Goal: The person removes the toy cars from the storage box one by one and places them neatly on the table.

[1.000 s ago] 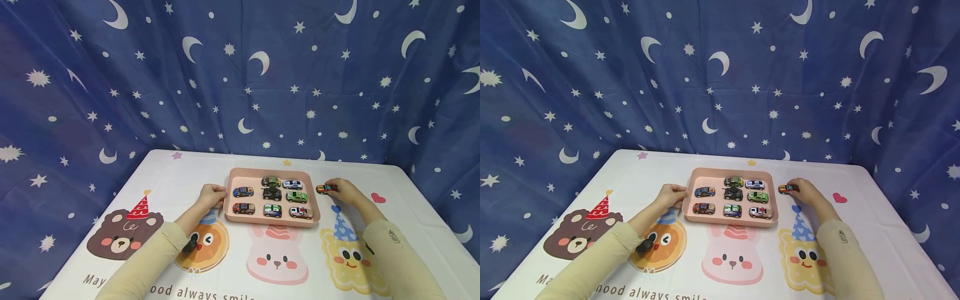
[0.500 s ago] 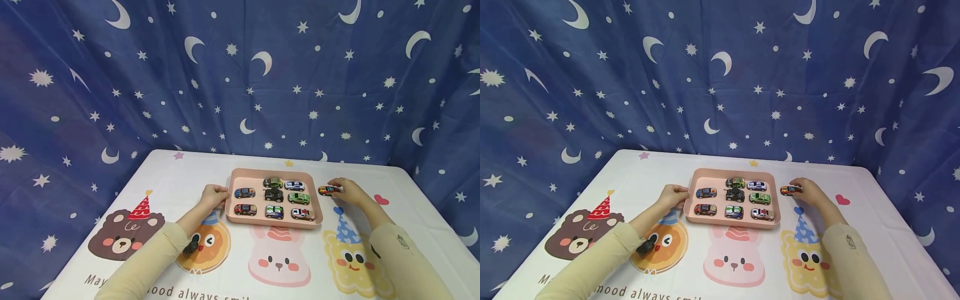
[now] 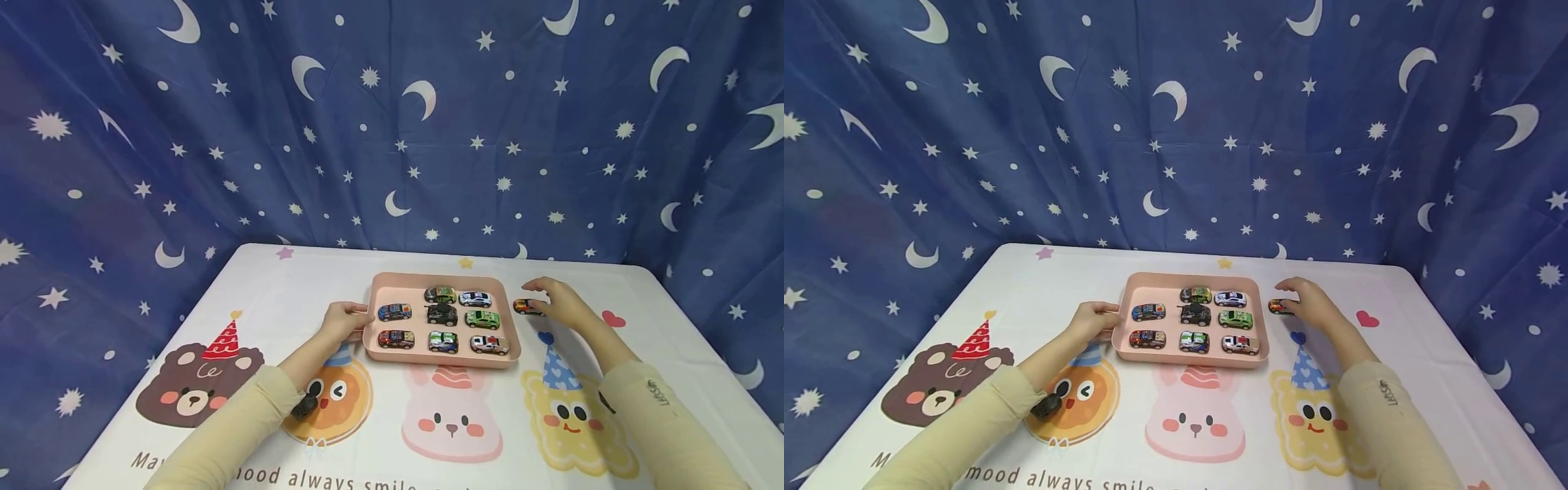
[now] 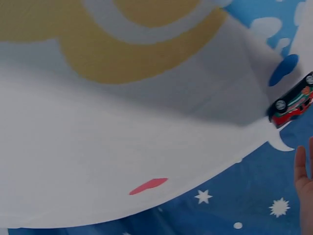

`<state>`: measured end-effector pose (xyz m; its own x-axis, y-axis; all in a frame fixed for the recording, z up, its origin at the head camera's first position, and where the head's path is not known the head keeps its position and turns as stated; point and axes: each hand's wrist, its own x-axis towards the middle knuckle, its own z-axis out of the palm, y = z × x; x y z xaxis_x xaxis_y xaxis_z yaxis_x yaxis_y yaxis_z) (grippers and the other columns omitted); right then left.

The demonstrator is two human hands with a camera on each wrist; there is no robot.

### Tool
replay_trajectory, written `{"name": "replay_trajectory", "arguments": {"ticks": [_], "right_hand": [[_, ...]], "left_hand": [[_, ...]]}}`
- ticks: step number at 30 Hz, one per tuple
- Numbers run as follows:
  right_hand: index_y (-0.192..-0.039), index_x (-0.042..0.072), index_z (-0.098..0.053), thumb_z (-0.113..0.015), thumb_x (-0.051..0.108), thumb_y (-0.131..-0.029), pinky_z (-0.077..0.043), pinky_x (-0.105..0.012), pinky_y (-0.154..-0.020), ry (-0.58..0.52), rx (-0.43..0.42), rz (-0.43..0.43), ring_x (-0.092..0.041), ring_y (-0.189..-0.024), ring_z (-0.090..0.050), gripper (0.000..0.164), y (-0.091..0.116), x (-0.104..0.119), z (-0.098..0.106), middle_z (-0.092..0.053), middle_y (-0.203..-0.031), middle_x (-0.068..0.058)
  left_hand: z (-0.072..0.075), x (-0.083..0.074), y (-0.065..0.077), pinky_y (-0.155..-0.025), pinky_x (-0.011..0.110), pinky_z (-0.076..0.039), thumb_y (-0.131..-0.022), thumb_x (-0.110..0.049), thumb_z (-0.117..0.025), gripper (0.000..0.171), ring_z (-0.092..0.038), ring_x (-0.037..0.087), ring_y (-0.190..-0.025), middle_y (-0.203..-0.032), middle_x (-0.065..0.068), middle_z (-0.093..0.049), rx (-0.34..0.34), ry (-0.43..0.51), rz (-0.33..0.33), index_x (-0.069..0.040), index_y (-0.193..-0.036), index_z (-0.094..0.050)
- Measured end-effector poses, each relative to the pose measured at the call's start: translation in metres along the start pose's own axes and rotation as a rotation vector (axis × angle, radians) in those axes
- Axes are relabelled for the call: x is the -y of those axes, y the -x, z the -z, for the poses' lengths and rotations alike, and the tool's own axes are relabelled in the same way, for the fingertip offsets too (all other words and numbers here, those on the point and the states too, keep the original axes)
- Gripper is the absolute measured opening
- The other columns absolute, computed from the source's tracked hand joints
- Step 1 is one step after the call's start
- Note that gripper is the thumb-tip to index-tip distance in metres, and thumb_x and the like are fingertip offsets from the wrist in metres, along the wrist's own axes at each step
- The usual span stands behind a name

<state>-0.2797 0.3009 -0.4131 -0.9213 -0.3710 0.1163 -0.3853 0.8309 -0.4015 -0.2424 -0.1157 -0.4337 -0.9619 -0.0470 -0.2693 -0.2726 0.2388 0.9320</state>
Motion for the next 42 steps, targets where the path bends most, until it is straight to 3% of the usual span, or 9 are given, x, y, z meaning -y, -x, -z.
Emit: {"name": "replay_trajectory", "arguments": {"ticks": [7, 14, 29, 42], "right_hand": [[-0.117, -0.007, -0.059, -0.062, 0.000, -0.086, -0.048, -0.059, -0.090, -0.010, -0.024, 0.046, -0.044, -0.106, -0.054, 0.033, -0.007, 0.015, 0.000, -0.060, -0.115, -0.027], [-0.119, -0.005, -0.059, -0.061, 0.000, -0.087, -0.048, -0.057, -0.091, -0.024, -0.015, 0.083, -0.042, -0.109, -0.054, 0.032, -0.013, 0.033, -0.003, -0.060, -0.116, -0.025], [-0.117, -0.005, -0.060, -0.062, -0.001, -0.085, -0.049, -0.055, -0.093, 0.015, 0.000, 0.165, -0.041, -0.111, -0.054, 0.032, -0.023, 0.054, -0.008, -0.061, -0.116, -0.023], [-0.119, -0.005, -0.059, -0.062, 0.006, -0.089, -0.048, -0.053, -0.096, -0.031, 0.013, 0.192, -0.040, -0.112, -0.055, 0.032, -0.025, 0.082, -0.014, -0.060, -0.118, -0.022]], "left_hand": [[0.001, -0.004, 0.000, -0.059, 0.022, -0.059, -0.085, -0.003, -0.064, 0.034, -0.063, 0.008, -0.060, -0.094, 0.019, -0.068, 0.017, -0.005, 0.030, 0.004, -0.118, -0.060], [0.003, -0.001, -0.001, -0.062, 0.024, -0.060, -0.084, -0.004, -0.066, 0.035, -0.063, 0.007, -0.058, -0.092, 0.014, -0.068, 0.010, 0.000, 0.068, 0.001, -0.118, -0.061], [0.003, -0.001, -0.002, -0.058, 0.021, -0.059, -0.085, -0.001, -0.064, 0.033, -0.064, 0.008, -0.060, -0.103, 0.021, -0.067, 0.013, -0.004, 0.027, 0.004, -0.117, -0.061], [0.001, -0.002, 0.000, -0.051, 0.018, -0.055, -0.084, -0.001, -0.063, 0.031, -0.056, 0.003, -0.049, -0.096, 0.018, -0.068, -0.006, -0.037, 0.032, 0.005, -0.114, -0.063]]}}
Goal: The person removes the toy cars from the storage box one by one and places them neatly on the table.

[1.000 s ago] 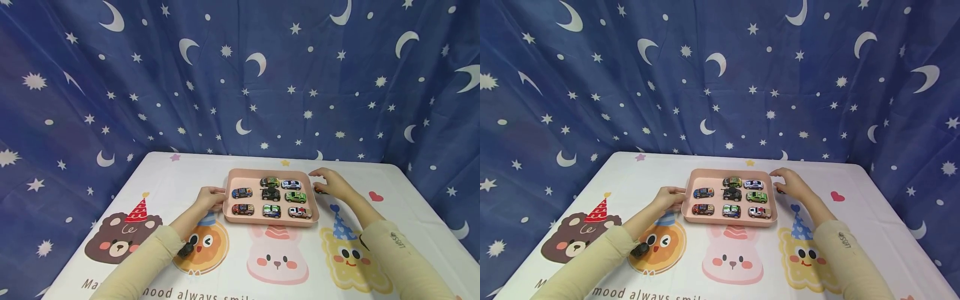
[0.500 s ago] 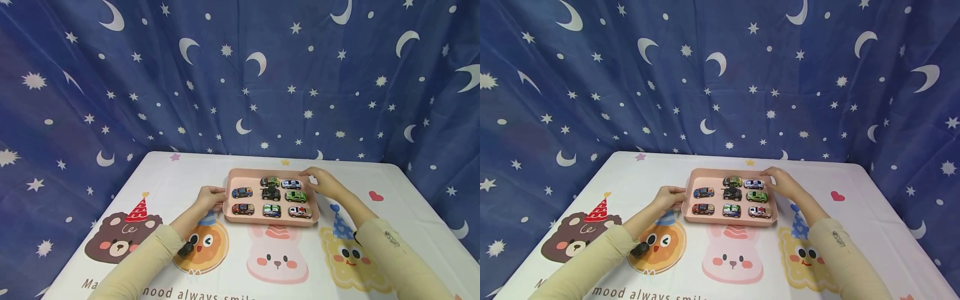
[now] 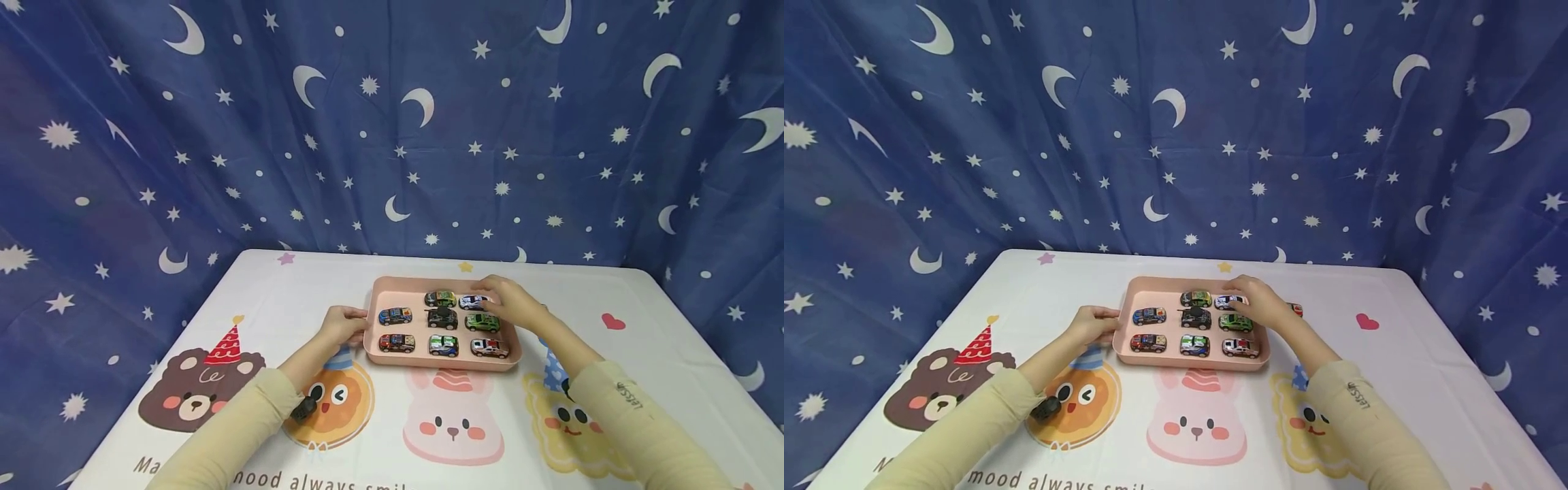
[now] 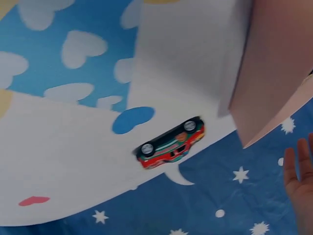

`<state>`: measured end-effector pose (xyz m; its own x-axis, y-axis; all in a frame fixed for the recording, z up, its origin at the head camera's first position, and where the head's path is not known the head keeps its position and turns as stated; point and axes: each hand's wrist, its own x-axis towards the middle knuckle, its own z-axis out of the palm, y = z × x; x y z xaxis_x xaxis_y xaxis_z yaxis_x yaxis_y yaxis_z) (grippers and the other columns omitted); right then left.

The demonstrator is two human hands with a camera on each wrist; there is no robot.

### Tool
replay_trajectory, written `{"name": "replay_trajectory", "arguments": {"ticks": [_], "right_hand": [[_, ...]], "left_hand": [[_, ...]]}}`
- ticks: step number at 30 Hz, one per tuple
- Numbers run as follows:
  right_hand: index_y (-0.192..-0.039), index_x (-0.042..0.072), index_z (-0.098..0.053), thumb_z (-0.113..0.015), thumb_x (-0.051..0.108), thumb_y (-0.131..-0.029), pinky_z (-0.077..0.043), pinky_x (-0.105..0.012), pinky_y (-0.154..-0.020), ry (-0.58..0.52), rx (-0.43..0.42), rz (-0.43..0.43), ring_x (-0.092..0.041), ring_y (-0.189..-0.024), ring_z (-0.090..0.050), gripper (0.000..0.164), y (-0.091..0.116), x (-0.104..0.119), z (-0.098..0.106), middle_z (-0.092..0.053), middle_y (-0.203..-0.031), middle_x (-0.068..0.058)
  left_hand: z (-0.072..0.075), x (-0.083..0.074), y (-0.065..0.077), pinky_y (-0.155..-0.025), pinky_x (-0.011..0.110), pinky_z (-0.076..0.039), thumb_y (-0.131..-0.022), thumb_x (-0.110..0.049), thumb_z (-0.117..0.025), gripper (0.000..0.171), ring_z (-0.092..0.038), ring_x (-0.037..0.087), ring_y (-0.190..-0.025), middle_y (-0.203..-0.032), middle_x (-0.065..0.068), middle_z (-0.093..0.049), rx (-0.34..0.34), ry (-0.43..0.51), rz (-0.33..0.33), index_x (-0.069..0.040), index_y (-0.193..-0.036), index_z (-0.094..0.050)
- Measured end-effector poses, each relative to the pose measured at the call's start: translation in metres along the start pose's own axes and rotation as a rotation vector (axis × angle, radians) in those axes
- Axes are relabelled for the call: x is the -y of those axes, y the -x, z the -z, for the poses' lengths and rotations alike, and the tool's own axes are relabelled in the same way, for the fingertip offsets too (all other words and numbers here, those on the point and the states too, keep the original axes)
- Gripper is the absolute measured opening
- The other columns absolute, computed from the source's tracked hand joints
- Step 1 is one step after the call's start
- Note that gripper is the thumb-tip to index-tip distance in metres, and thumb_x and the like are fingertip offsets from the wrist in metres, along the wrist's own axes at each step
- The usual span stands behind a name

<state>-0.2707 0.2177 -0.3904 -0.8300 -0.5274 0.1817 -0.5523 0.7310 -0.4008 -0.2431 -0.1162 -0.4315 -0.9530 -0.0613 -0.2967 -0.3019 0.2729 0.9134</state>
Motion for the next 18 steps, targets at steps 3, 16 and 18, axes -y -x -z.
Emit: {"name": "replay_trajectory", "arguments": {"ticks": [3, 16, 18], "right_hand": [[-0.118, -0.004, -0.059, -0.064, 0.007, -0.088, -0.051, -0.050, -0.093, 0.008, 0.004, 0.016, -0.037, -0.108, -0.058, 0.033, -0.002, 0.006, -0.002, -0.062, -0.116, -0.020], [-0.119, -0.003, -0.060, -0.066, 0.008, -0.086, -0.052, -0.047, -0.093, 0.022, 0.011, 0.055, -0.034, -0.108, -0.059, 0.035, -0.012, 0.021, -0.015, -0.063, -0.116, -0.018], [-0.118, -0.002, -0.061, -0.068, 0.009, -0.085, -0.053, -0.046, -0.091, 0.051, -0.004, 0.078, -0.033, -0.106, -0.061, 0.035, -0.014, 0.024, -0.017, -0.064, -0.115, -0.017]], "left_hand": [[0.000, 0.000, 0.001, -0.050, 0.017, -0.055, -0.084, -0.001, -0.063, 0.031, -0.055, 0.003, -0.048, -0.094, 0.017, -0.069, -0.004, 0.009, 0.007, 0.005, -0.114, -0.063], [-0.001, 0.001, 0.000, -0.051, 0.016, -0.055, -0.084, -0.002, -0.063, 0.033, -0.056, 0.002, -0.049, -0.097, 0.016, -0.069, -0.005, 0.010, 0.023, 0.002, -0.117, -0.062], [0.000, 0.002, 0.000, -0.053, 0.017, -0.056, -0.085, -0.002, -0.063, 0.033, -0.057, 0.002, -0.051, -0.099, 0.018, -0.068, -0.001, 0.011, 0.022, 0.003, -0.117, -0.062]]}}
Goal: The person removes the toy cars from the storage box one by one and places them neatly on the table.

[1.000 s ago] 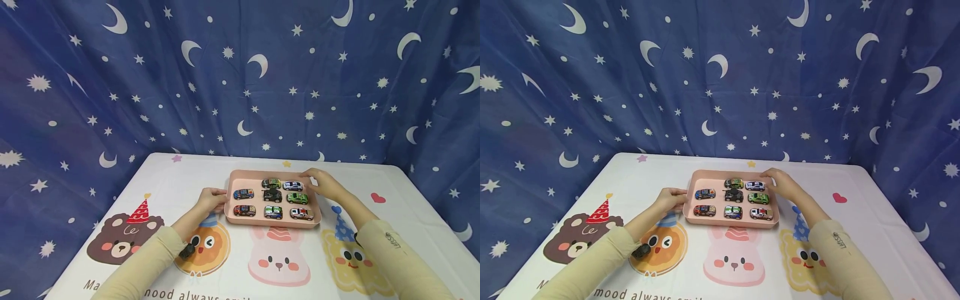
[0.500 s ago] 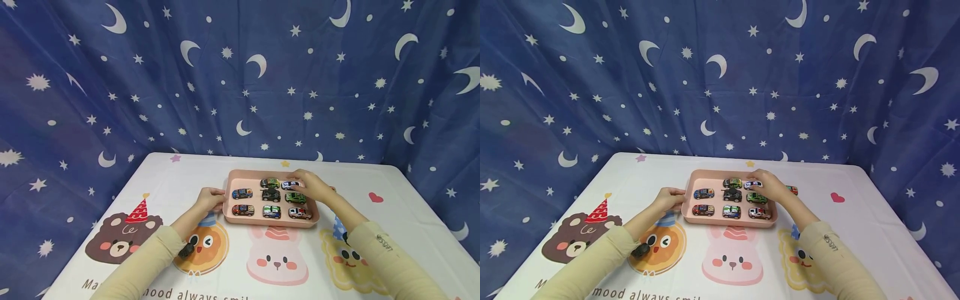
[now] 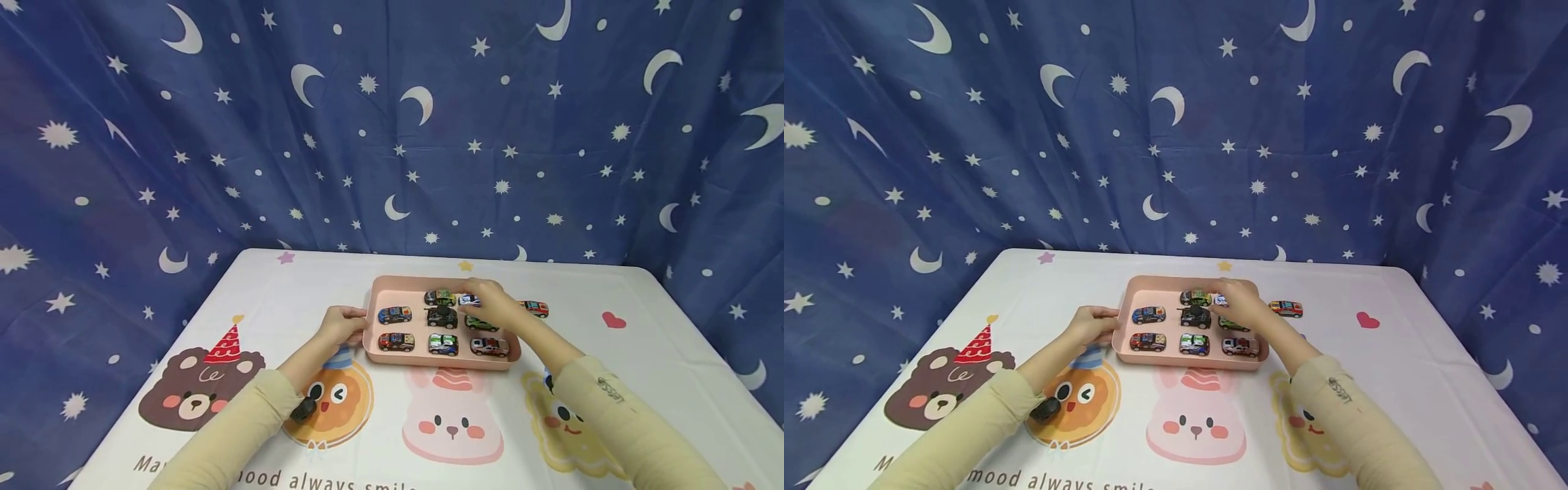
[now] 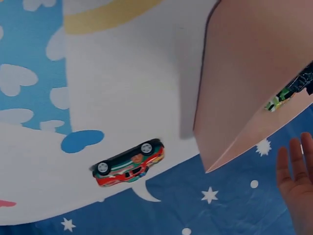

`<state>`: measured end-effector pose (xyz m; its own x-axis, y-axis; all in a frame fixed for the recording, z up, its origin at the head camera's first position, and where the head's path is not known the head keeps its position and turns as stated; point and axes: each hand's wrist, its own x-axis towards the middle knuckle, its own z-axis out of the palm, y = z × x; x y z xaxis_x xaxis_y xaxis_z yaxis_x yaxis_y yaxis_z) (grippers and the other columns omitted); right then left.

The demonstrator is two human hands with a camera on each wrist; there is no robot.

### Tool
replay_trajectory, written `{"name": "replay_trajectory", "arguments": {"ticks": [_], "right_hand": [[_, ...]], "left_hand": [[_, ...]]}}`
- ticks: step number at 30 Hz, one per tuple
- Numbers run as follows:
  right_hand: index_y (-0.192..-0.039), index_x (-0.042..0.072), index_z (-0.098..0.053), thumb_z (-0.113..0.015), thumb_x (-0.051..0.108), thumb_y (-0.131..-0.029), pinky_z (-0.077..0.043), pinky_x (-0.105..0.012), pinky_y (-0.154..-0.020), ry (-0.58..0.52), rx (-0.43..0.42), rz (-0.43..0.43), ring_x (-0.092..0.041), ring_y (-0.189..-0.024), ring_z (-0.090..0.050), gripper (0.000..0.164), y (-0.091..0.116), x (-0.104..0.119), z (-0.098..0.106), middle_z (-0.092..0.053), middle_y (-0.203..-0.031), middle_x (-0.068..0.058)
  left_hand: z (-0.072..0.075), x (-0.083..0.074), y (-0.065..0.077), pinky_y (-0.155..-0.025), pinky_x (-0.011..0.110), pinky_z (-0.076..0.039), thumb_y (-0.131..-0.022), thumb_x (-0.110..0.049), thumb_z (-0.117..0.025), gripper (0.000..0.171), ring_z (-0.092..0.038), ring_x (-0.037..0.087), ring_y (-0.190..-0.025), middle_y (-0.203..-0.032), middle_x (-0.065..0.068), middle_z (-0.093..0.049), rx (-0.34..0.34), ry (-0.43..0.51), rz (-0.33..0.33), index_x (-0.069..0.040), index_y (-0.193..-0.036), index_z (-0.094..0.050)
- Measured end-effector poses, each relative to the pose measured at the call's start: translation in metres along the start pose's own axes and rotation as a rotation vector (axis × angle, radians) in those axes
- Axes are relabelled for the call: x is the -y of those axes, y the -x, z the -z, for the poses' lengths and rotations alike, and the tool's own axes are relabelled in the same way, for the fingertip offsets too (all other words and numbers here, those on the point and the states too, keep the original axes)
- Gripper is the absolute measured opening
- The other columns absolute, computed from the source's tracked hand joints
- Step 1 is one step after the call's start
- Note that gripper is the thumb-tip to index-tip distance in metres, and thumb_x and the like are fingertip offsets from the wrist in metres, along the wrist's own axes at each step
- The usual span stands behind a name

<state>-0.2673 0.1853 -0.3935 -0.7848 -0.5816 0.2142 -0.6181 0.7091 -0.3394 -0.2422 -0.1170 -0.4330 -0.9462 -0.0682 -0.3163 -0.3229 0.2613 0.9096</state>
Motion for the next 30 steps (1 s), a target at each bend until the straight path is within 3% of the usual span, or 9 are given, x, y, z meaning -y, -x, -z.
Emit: {"name": "replay_trajectory", "arguments": {"ticks": [4, 12, 24, 30], "right_hand": [[-0.117, 0.000, -0.062, -0.070, 0.011, -0.084, -0.055, -0.045, -0.087, 0.048, 0.002, 0.017, -0.032, -0.102, -0.063, 0.036, -0.004, 0.006, -0.003, -0.066, -0.113, -0.016], [-0.121, -0.003, -0.060, -0.066, 0.010, -0.086, -0.049, -0.045, -0.098, -0.042, 0.110, 0.010, -0.032, -0.114, -0.058, 0.037, -0.015, 0.015, -0.009, -0.063, -0.120, -0.017], [-0.117, -0.003, -0.060, -0.065, 0.011, -0.088, -0.054, -0.038, -0.092, 0.020, 0.172, 0.060, -0.030, -0.107, -0.061, 0.033, -0.040, 0.028, -0.022, -0.064, -0.114, -0.016], [-0.118, -0.002, -0.060, -0.066, 0.009, -0.087, -0.054, -0.038, -0.090, -0.028, 0.194, 0.047, -0.031, -0.104, -0.061, 0.033, -0.053, 0.035, -0.026, -0.064, -0.113, -0.017]], "left_hand": [[0.003, 0.002, 0.000, -0.054, 0.018, -0.057, -0.085, -0.002, -0.062, 0.033, -0.059, 0.003, -0.053, -0.104, 0.022, -0.067, 0.013, 0.001, -0.006, 0.004, -0.118, -0.061], [0.001, 0.000, 0.001, -0.051, 0.016, -0.055, -0.085, -0.003, -0.063, 0.033, -0.057, 0.003, -0.050, -0.097, 0.016, -0.068, 0.011, 0.013, 0.010, 0.002, -0.117, -0.062], [0.002, 0.000, 0.000, -0.051, 0.014, -0.054, -0.086, -0.003, -0.063, 0.032, -0.057, 0.002, -0.051, -0.101, 0.018, -0.067, 0.020, 0.020, 0.014, 0.002, -0.118, -0.062], [0.001, 0.001, 0.001, -0.050, 0.014, -0.053, -0.085, -0.003, -0.063, 0.032, -0.058, 0.003, -0.052, -0.098, 0.016, -0.068, 0.013, 0.031, 0.004, 0.002, -0.117, -0.062]]}}
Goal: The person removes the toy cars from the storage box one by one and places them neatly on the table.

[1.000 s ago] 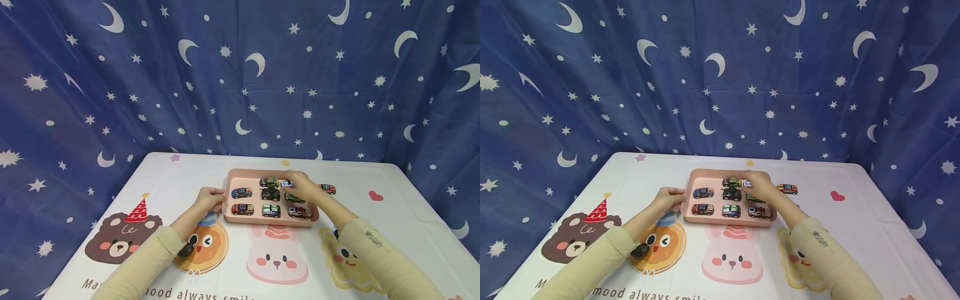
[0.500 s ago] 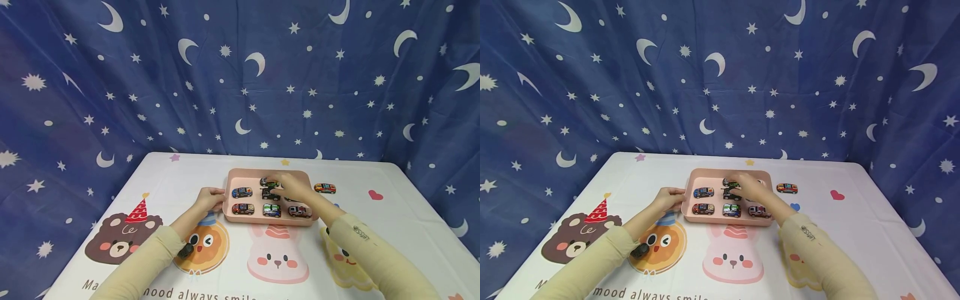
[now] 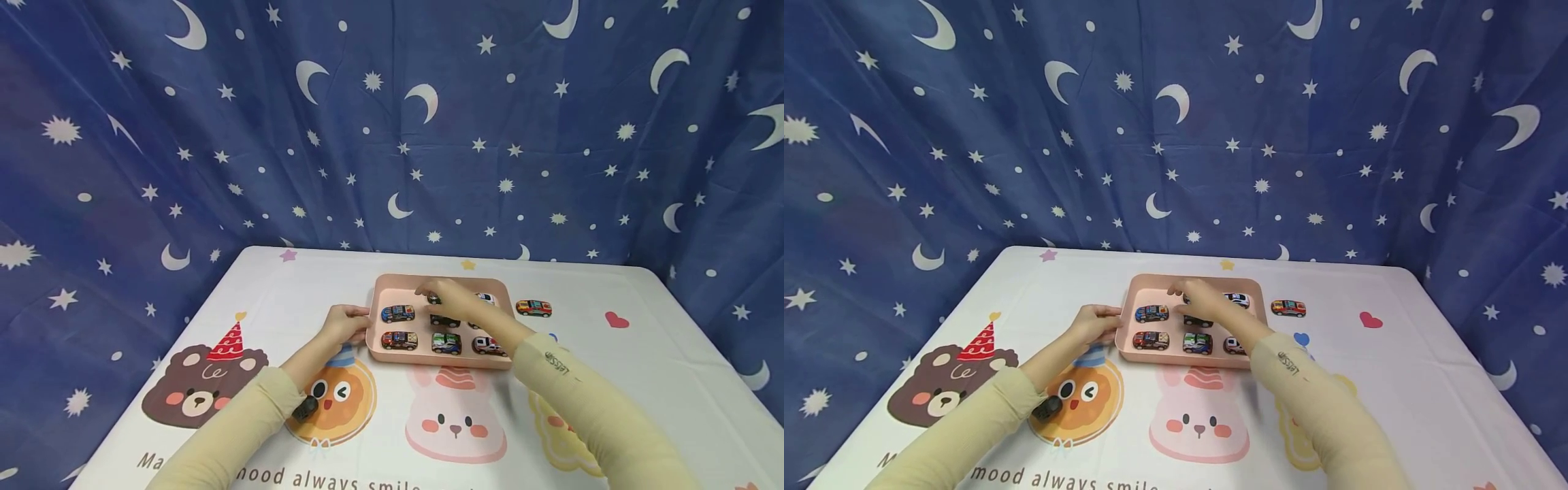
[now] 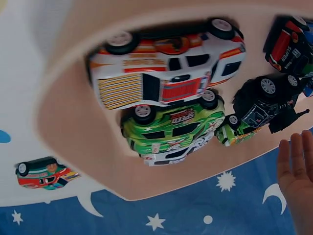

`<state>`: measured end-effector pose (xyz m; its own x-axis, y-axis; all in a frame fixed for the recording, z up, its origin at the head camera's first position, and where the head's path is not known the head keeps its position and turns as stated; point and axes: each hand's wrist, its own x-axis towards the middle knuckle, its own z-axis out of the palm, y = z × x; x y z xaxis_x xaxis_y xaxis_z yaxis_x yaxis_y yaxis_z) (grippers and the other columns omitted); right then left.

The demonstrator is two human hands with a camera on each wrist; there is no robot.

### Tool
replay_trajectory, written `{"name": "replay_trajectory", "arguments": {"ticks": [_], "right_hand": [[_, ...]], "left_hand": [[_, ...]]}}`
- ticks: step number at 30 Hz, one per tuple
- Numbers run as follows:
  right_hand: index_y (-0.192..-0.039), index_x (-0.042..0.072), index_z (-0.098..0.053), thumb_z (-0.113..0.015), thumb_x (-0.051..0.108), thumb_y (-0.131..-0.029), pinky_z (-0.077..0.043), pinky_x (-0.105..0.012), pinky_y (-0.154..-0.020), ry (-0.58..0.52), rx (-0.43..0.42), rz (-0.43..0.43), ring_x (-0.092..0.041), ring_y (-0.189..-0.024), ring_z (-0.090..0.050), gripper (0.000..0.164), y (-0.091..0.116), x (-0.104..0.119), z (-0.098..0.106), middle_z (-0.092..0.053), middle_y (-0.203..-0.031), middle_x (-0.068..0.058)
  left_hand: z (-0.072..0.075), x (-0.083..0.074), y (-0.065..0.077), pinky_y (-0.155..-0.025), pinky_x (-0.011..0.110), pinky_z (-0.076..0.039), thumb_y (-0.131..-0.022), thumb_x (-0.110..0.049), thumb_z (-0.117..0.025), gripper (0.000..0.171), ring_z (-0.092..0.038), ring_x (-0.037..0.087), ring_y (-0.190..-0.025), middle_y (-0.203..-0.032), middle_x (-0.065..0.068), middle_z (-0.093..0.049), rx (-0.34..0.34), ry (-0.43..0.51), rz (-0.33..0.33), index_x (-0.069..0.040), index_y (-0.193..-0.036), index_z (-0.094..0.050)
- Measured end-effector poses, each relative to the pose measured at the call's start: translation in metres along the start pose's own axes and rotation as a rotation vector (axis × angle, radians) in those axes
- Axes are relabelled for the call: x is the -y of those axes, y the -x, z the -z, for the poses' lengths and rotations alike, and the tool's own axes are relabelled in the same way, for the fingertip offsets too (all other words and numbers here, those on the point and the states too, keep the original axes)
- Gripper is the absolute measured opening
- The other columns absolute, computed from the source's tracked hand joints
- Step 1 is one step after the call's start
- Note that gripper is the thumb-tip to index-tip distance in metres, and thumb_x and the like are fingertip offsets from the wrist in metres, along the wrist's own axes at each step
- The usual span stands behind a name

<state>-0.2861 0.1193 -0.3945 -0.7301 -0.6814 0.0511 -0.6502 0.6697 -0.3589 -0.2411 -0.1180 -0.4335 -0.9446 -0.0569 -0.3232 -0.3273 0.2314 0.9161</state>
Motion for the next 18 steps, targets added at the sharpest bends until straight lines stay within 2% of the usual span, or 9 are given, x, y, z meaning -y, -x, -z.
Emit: {"name": "replay_trajectory", "arguments": {"ticks": [8, 18], "right_hand": [[-0.121, -0.001, -0.059, -0.066, 0.012, -0.088, -0.052, -0.039, -0.094, -0.113, 0.056, -0.058, -0.033, -0.108, -0.060, 0.036, -0.012, 0.000, -0.002, -0.062, -0.118, -0.018], [-0.119, -0.001, -0.061, -0.066, 0.013, -0.088, -0.052, -0.038, -0.094, -0.101, 0.144, -0.031, -0.031, -0.108, -0.059, 0.034, -0.028, -0.003, -0.007, -0.062, -0.117, -0.016]], "left_hand": [[-0.003, 0.003, -0.001, -0.050, 0.015, -0.053, -0.084, -0.003, -0.065, 0.032, -0.055, 0.002, -0.049, -0.091, 0.011, -0.068, -0.005, 0.011, 0.011, 0.001, -0.116, -0.063], [0.001, 0.001, -0.001, -0.053, 0.016, -0.055, -0.083, -0.001, -0.063, 0.034, -0.056, 0.002, -0.049, -0.104, 0.019, -0.067, -0.004, 0.002, 0.005, 0.002, -0.117, -0.062]]}}
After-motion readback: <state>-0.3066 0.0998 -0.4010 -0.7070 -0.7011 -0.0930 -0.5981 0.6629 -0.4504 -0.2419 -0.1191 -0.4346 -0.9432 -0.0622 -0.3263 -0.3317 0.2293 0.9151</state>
